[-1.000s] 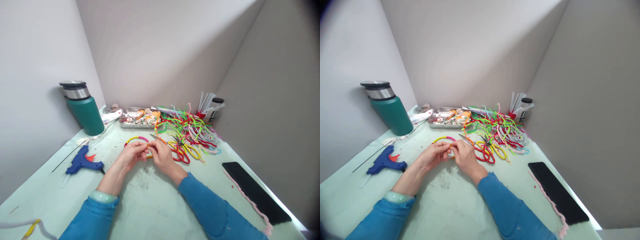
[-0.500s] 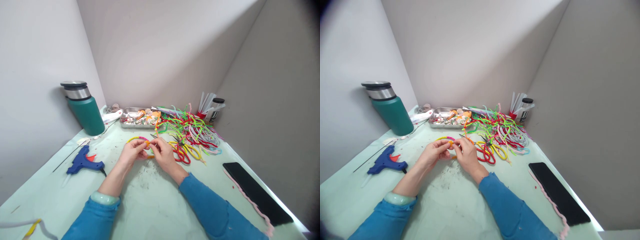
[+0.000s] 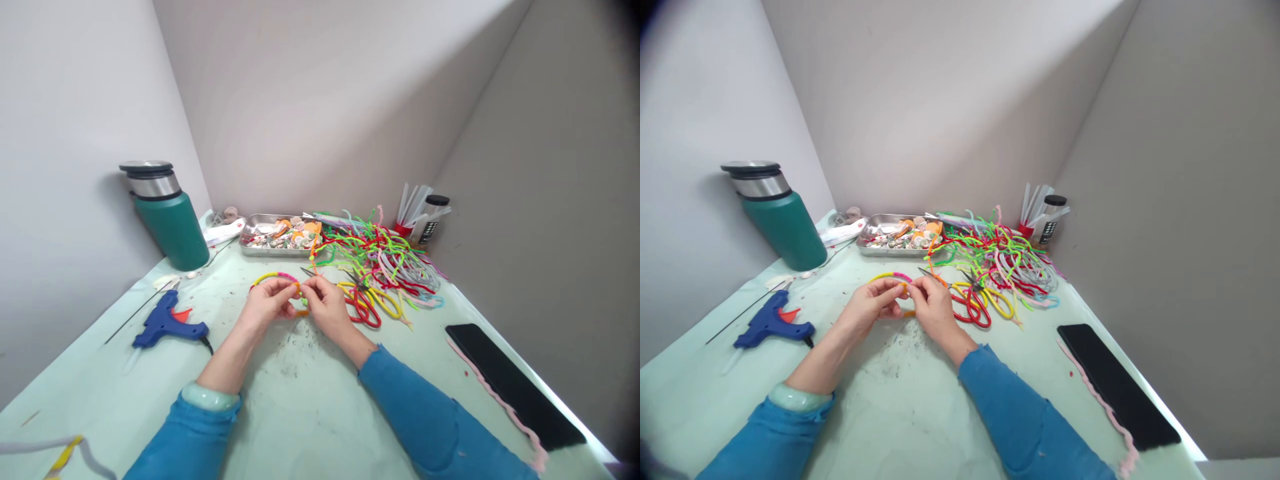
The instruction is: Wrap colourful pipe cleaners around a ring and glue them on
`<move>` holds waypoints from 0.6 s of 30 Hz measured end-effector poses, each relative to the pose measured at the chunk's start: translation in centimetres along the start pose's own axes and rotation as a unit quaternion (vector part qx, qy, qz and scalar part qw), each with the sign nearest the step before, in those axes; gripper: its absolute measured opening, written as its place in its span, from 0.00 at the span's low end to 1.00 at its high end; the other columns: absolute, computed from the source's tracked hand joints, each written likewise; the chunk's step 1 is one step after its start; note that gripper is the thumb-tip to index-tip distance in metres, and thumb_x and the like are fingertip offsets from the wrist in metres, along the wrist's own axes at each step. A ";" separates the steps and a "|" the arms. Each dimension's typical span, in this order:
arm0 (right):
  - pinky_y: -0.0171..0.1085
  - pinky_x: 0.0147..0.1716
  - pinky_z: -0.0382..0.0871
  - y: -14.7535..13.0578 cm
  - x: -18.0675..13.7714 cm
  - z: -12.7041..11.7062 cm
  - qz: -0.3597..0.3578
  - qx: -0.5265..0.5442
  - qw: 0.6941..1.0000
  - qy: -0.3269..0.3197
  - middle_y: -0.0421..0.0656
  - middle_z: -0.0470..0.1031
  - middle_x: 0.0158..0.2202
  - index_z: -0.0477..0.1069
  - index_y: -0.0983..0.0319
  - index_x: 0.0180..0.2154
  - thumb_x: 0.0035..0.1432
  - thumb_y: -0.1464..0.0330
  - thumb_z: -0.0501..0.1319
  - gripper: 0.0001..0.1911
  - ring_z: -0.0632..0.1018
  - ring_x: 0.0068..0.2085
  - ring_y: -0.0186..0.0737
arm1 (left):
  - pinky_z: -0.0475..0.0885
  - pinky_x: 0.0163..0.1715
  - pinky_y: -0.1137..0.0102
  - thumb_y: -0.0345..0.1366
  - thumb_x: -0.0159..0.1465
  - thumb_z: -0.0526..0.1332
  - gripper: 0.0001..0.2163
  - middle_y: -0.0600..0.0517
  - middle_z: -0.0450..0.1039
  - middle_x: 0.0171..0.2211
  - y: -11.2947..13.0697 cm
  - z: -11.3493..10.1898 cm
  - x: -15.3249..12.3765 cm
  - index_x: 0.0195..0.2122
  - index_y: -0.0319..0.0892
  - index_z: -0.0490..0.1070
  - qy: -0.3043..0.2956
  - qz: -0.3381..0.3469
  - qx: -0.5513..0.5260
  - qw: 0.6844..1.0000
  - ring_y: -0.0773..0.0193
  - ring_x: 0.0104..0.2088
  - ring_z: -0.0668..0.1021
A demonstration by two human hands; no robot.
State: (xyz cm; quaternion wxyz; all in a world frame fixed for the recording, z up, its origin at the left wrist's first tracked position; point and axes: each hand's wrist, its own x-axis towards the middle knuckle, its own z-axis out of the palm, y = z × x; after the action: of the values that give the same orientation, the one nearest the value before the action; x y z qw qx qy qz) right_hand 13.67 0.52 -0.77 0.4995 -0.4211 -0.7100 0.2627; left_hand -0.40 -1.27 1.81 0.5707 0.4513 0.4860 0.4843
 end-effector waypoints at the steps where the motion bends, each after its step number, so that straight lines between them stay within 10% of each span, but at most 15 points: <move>1: 0.31 0.28 0.60 0.1 0.0 0.0 0.001 0.002 1.000 -0.003 0.39 0.69 0.26 0.68 0.62 0.28 0.58 0.67 0.54 0.09 0.69 0.29 0.33 | 0.69 0.21 0.75 0.43 0.49 0.65 0.17 0.54 0.72 0.29 0.0 0.1 0.0 0.35 0.38 0.68 0.003 0.003 0.010 1.000 0.74 0.17 0.72; 18: 0.30 0.26 0.61 -0.4 0.2 0.1 0.025 0.054 0.998 -0.020 0.38 0.67 0.25 0.66 0.61 0.27 0.56 0.66 0.55 0.07 0.68 0.27 0.32 | 0.65 0.17 0.76 0.39 0.50 0.63 0.09 0.54 0.70 0.16 -0.3 0.3 0.3 0.24 0.38 0.69 -0.013 0.017 0.142 0.990 0.70 0.14 0.71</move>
State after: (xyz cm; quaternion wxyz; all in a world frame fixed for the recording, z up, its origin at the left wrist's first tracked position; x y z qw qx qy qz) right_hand 13.39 0.48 -0.41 0.5009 -0.4055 -0.6938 0.3215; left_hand -0.04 -1.07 1.50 0.4986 0.5420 0.5345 0.4147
